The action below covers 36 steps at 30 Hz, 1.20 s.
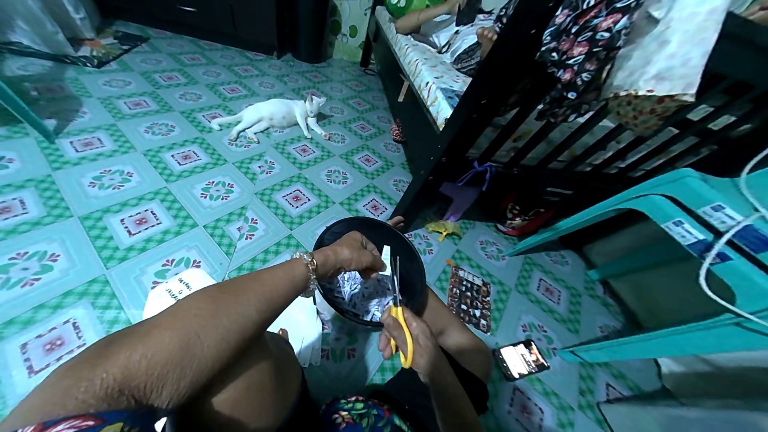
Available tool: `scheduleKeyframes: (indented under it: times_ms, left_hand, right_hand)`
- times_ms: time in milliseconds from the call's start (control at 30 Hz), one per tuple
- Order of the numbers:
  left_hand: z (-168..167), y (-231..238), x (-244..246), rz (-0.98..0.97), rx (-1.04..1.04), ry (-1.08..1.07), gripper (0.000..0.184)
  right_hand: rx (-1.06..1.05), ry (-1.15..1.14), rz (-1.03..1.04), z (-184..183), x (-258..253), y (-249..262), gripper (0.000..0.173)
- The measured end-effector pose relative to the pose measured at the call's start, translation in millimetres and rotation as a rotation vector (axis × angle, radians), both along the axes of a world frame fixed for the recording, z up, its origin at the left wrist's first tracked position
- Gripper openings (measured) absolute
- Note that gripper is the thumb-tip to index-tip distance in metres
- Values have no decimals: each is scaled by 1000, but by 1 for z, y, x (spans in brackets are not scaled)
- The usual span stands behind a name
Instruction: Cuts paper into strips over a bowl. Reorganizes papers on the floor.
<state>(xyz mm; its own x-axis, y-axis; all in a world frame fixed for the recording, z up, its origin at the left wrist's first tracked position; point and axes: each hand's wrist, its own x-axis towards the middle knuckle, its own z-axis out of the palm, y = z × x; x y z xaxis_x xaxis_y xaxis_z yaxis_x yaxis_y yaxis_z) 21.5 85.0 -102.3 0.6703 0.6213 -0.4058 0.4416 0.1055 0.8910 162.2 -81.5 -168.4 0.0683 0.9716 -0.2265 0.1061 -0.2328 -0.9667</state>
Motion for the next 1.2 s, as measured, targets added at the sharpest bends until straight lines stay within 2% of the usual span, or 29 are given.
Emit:
scheduleKeyframes:
  times_ms: [367, 533, 800, 1033, 1200]
  left_hand:
    - [3, -1, 1, -125, -33, 72, 24]
    - [3, -1, 1, -119, -35, 88, 24]
    - [-4, 2, -3, -98, -77, 11, 25]
    - [-3, 0, 1, -67, -80, 68, 24]
    - [1, 1, -1, -43, -90, 55, 22]
  right_hand:
    - [4, -11, 19, 3, 0, 3, 15]
    - [76, 35, -22, -2, -3, 2, 11]
    - [81, 39, -66, -4, -4, 3, 10]
    - [97, 83, -93, -10, -7, 4, 11]
    - [-14, 78, -26, -5, -3, 0, 12]
